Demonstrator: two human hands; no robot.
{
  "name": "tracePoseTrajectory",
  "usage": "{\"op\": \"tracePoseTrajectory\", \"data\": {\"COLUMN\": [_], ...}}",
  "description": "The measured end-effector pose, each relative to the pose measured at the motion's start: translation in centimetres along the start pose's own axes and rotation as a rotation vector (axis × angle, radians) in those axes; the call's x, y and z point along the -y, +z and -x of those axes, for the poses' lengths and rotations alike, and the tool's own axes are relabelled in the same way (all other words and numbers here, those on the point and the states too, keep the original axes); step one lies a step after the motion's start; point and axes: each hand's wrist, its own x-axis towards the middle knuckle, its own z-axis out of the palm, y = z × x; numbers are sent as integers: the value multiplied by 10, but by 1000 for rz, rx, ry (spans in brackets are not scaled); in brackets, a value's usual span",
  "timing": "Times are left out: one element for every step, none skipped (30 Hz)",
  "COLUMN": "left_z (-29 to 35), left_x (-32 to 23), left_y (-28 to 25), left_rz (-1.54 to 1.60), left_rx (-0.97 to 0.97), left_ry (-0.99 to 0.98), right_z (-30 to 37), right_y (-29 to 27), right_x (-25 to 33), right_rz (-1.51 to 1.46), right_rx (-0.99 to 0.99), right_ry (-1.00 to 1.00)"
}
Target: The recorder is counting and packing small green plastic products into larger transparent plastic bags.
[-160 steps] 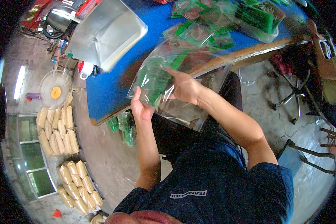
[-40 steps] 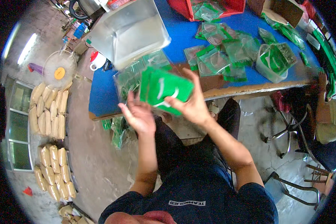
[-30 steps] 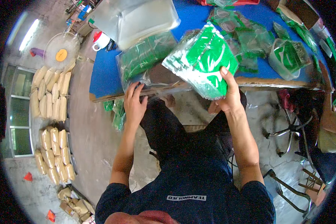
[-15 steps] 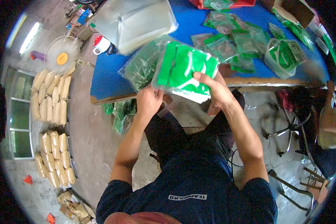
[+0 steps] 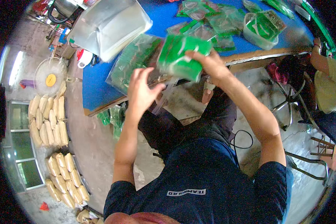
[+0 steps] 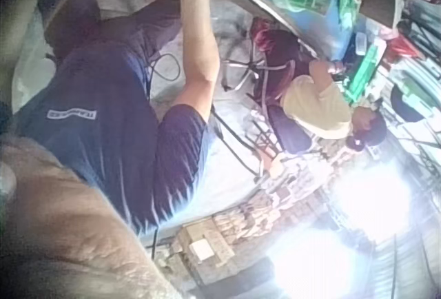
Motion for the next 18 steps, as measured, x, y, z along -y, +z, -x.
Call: {"op": "tracePoseTrajectory", "data": {"left_z": [8, 12, 13, 14, 16, 15, 16, 16, 16, 15, 15, 13, 11, 9, 10, 12, 14, 14], "left_x": [-4, 0, 3, 8, 14, 17, 19, 18, 18, 17, 16, 9, 1, -3, -1, 4, 10, 12], "left_y": [11, 25, 33, 39, 42, 41, 41, 41, 42, 44, 45, 44, 41, 39, 40, 44, 49, 51], "left_rz": [-48, -46, -43, -62, -63, -36, -11, -24, -25, -32, -40, -43, -66, -89, -92, -152, -210, -226], "left_rx": [10, -4, -19, -77, -77, -67, -58, -118, -119, -71, -23, -23, -66, -109, -110, -127, -144, -131], "left_ry": [54, 64, 76, 95, 91, 31, -30, -3, -4, -71, -139, -137, -104, -70, -71, -1, 69, 54], "right_z": [1, -5, -3, -2, -2, 1, 4, 8, 11, 14, 15, 14, 12, 12, 11, 9, 7, 6], "right_y": [-5, -17, -21, -24, -25, -24, -19, -15, -11, -8, -6, -7, -8, -7, -7, -7, -9, -11], "right_x": [8, 8, 15, 16, 16, 16, 16, 15, 14, 12, 12, 8, 4, 3, 1, -1, -4, -5], "right_rz": [-72, -129, -144, -153, -161, -160, -167, -174, -174, -205, -236, -264, -268, -269, -269, -270, -289, -308], "right_rx": [-89, -109, -138, -128, -118, -122, -109, -96, -94, -87, -80, -56, -55, -76, -94, -91, -90, -92], "right_ry": [9, -30, -1, -13, -25, -24, -44, -65, -66, -60, -55, -51, -52, -38, -23, -23, 3, 31]}}
